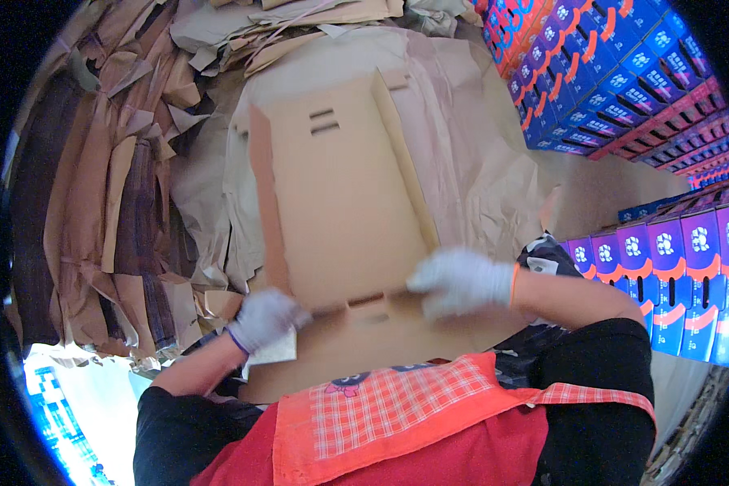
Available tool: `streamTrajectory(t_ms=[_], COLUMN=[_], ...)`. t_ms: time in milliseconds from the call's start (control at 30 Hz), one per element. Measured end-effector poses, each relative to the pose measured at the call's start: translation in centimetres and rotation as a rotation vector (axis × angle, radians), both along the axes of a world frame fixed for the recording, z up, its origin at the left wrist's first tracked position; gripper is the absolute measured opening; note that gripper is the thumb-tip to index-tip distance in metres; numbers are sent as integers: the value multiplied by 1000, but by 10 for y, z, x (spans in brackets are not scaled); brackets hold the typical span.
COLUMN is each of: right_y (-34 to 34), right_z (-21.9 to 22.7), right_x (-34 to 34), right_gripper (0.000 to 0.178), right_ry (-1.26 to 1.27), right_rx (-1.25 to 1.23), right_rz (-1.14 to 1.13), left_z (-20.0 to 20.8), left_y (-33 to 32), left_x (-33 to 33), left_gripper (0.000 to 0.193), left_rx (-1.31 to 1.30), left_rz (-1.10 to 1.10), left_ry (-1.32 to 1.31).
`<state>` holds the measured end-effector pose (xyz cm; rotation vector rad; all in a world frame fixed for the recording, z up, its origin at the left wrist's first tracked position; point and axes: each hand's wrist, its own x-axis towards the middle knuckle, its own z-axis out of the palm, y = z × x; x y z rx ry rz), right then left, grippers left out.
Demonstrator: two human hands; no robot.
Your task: The person sits on the floor and repeatedly folds flat cardboard pieces into small rectangular boxes. They fold the side flaps, tuck the ends, and then place the finished boxes onto a growing stack to their right. The person wears gloves and an apron while working in a warehouse setting.
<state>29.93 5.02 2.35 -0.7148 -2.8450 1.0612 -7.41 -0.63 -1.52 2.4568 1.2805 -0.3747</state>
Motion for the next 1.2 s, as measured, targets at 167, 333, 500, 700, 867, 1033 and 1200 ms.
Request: streamTrajectory(t_ms=[167,333,500,700,867,1033,1200], right_y=[-73,-16,59,67,96,76,15], right_z=[-29,-56,-93,-175,-89,80,127], right_x=[-7,-4,-11,-31,9,1,-60], right_gripper=[46,37,54,65,69,70,74], right_ry=[-525,-416,141,675,824,461,11], right_rx=[-519,-394,391,-734,-1040,-7,710], right_rz=[216,149,-378,-1300,-1227,-838,-404], left_z=[-18,-11,-55,-115,-115,-138,-143], left_y=[-61,-7,45,50,30,21,27], left_x=[26,0,-17,2,32,124,196], left_gripper=[52,45,50,69,81,41,30], left_rx=[-662,-827,371,-114,-387,-1172,-1545], left_rz=[-103,18,353,1352,1284,1274,1510], left_ry=[-380,-150,8,-1552,-2062,-2386,-1905])
